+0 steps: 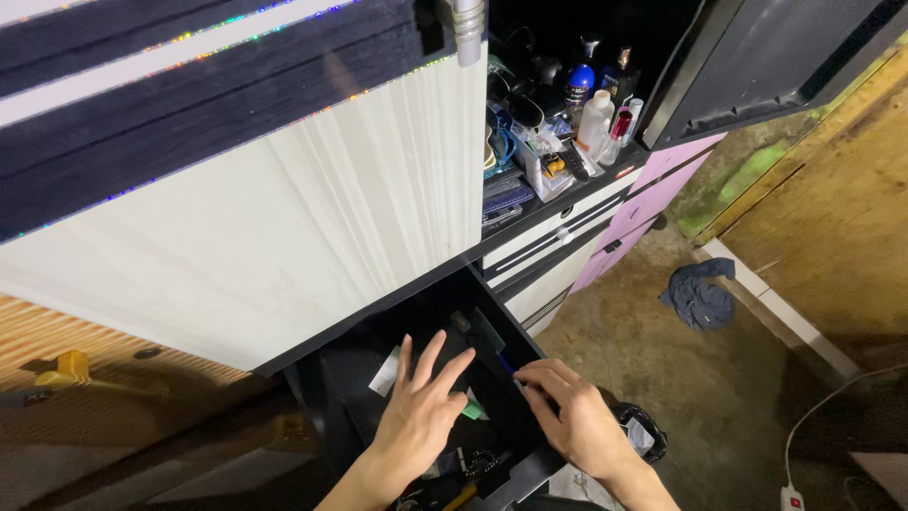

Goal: The person opens a drawer and moves various small items including a cable, a green card, a blue card, a white container, a pen, and a small packet from the drawer to a shelf above. They also place a small plastic bag into a trash bin on the floor. The drawer is then closed.

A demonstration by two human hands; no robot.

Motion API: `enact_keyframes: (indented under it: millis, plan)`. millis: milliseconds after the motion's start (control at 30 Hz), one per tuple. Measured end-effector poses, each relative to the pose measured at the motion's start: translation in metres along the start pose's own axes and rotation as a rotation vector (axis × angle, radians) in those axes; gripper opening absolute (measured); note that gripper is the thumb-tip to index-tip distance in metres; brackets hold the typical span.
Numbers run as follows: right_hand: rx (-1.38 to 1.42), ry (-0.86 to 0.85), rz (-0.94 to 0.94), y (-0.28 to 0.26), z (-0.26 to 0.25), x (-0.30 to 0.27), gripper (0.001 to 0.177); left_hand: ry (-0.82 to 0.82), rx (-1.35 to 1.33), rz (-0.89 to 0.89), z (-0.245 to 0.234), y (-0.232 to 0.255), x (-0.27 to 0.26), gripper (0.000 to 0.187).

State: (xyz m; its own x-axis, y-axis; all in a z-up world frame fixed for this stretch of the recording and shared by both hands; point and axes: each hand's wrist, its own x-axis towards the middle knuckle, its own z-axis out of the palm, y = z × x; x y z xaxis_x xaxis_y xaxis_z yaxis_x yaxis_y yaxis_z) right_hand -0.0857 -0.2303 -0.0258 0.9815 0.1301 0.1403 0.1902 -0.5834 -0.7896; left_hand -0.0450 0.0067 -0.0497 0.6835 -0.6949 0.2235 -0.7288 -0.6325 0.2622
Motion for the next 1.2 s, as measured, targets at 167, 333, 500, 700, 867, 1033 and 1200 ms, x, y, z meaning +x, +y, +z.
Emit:
enact_keyframes:
  millis: [167, 333, 500, 700, 867, 1033, 1200]
  plan:
    - [0.091, 0.063, 0.138, -0.013, -0.018, 0.004, 0.031, 0.420, -0.012, 0.084, -0.026, 0.004, 0.016, 0.010]
    - [0.142, 0.179, -0.207, -0.019, -0.039, 0.001, 0.035, 0.607, -0.060, 0.155, -0.037, 0.019, 0.038, 0.015]
    - [0.238, 0.262, -0.085, -0.013, -0.046, -0.005, 0.018, 0.550, -0.202, 0.094, -0.051, 0.034, 0.052, 0.012]
    - [0.448, 0.277, 0.323, -0.013, -0.053, 0.000, 0.022, 0.319, -0.642, -0.202, -0.055, 0.043, 0.080, 0.028]
    - [-0.016, 0.356, -0.028, -0.028, -0.071, 0.003, 0.048, 0.294, -0.689, -0.272, -0.051, 0.047, 0.098, 0.031]
    - [-0.119, 0.272, -0.126, -0.030, -0.084, 0.005, 0.054, 0.277, -0.654, -0.294, -0.047, 0.045, 0.112, 0.034]
    - [-0.240, 0.298, -0.209, -0.015, -0.092, 0.011, 0.055, 0.294, -0.620, -0.300, -0.045, 0.044, 0.124, 0.037]
